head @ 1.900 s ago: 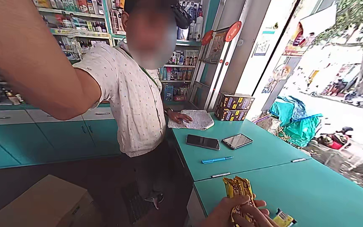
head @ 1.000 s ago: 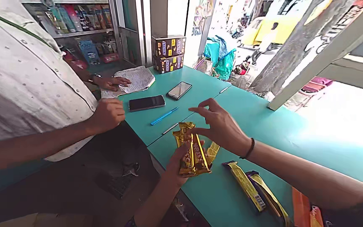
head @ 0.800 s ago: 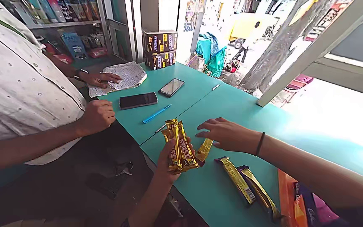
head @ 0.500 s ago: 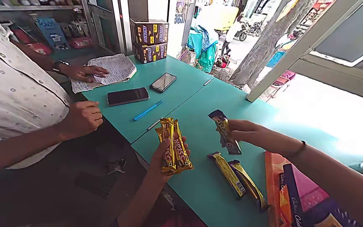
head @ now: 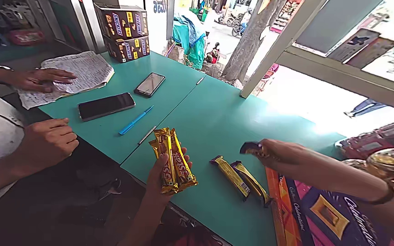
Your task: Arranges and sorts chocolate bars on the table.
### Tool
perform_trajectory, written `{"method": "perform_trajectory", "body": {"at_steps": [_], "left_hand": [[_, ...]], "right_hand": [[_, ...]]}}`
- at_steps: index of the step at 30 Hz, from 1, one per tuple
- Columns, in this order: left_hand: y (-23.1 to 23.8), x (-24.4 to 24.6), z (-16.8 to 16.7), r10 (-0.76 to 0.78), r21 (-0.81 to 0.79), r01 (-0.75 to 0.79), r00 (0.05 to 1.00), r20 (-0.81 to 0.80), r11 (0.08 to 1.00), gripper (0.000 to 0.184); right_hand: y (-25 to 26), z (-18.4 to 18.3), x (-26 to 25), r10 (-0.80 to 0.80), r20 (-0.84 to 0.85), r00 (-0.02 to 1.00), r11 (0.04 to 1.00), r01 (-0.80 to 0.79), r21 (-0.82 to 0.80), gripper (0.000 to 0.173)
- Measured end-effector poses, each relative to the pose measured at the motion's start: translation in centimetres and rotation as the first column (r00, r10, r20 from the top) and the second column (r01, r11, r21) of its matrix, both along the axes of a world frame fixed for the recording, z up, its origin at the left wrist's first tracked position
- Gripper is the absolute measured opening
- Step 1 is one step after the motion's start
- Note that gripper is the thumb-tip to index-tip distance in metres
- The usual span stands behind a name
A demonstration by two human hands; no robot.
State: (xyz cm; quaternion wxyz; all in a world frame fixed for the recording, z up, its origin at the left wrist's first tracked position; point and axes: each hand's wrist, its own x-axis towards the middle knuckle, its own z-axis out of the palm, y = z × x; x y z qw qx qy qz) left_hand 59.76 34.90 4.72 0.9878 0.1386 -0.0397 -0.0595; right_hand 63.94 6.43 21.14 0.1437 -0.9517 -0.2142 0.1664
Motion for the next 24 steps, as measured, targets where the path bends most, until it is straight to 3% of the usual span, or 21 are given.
{"method": "perform_trajectory", "body": {"at_steps": [3, 5, 7, 9, 11, 13, 15, 20, 22, 24], "left_hand": [[0.0, 0.0, 0.0, -0.006, -0.004, 0.006, 1.0, -0.002, 1.0, 0.06], [0.0, -0.1, 0.0, -0.011, 0.011, 0.011, 1.0, -0.003, 1.0, 0.06], [0.1, -0.1, 0.1, -0.02, 0.012, 0.02, 1.0, -0.005, 1.0, 0.061], [0.2, -0.1, 0.1, -0.033, 0.008, 0.033, 0.999, -0.012, 0.999, 0.061], [0.2, -0.1, 0.1, -0.057, -0.001, 0.057, 0.998, -0.005, 0.998, 0.06], [0.2, -0.1, 0.2, -0.091, 0.009, 0.091, 0.995, 0.027, 0.996, 0.056], [0.1, -0.3, 0.5, -0.126, 0.063, 0.12, 0.988, 0.091, 0.991, 0.05], [-0.3, -0.5, 0.0, -0.254, 0.192, 0.209, 0.934, 0.251, 0.959, 0.057], [0.3, -1.7, 0.8, -0.248, 0.252, 0.181, 0.931, 0.266, 0.951, 0.038], [1.0, -3.3, 1.1, -0.151, 0.404, 0.039, 0.957, 0.249, 0.914, 0.021]], "right_hand": [[2.4, -1.6, -1.0, -0.106, -0.086, 0.991, 0.899, 0.059, -0.434, 0.046], [2.8, -3.5, -0.7, -0.153, -0.145, 0.978, 0.874, 0.066, -0.481, 0.05], [1.5, -4.2, 0.3, -0.174, -0.179, 0.968, 0.943, 0.112, -0.312, 0.048], [0.0, -4.1, 1.1, -0.251, -0.21, 0.945, 0.968, 0.25, -0.035, 0.032], [-0.4, -3.3, 1.0, -0.345, -0.337, 0.876, 0.861, 0.438, 0.257, 0.009], [-0.1, -2.2, 0.4, -0.322, -0.5, 0.804, 0.716, 0.553, 0.427, 0.014], [0.5, -1.9, 0.0, -0.236, -0.563, 0.792, 0.667, 0.553, 0.499, 0.013], [4.8, -2.5, -0.9, -0.063, -0.594, 0.802, 0.677, 0.471, 0.565, 0.011], [6.6, -3.0, -0.8, -0.006, -0.587, 0.809, 0.704, 0.421, 0.572, 0.012], [8.0, -3.3, -0.7, -0.004, -0.556, 0.831, 0.731, 0.382, 0.565, 0.009]]}}
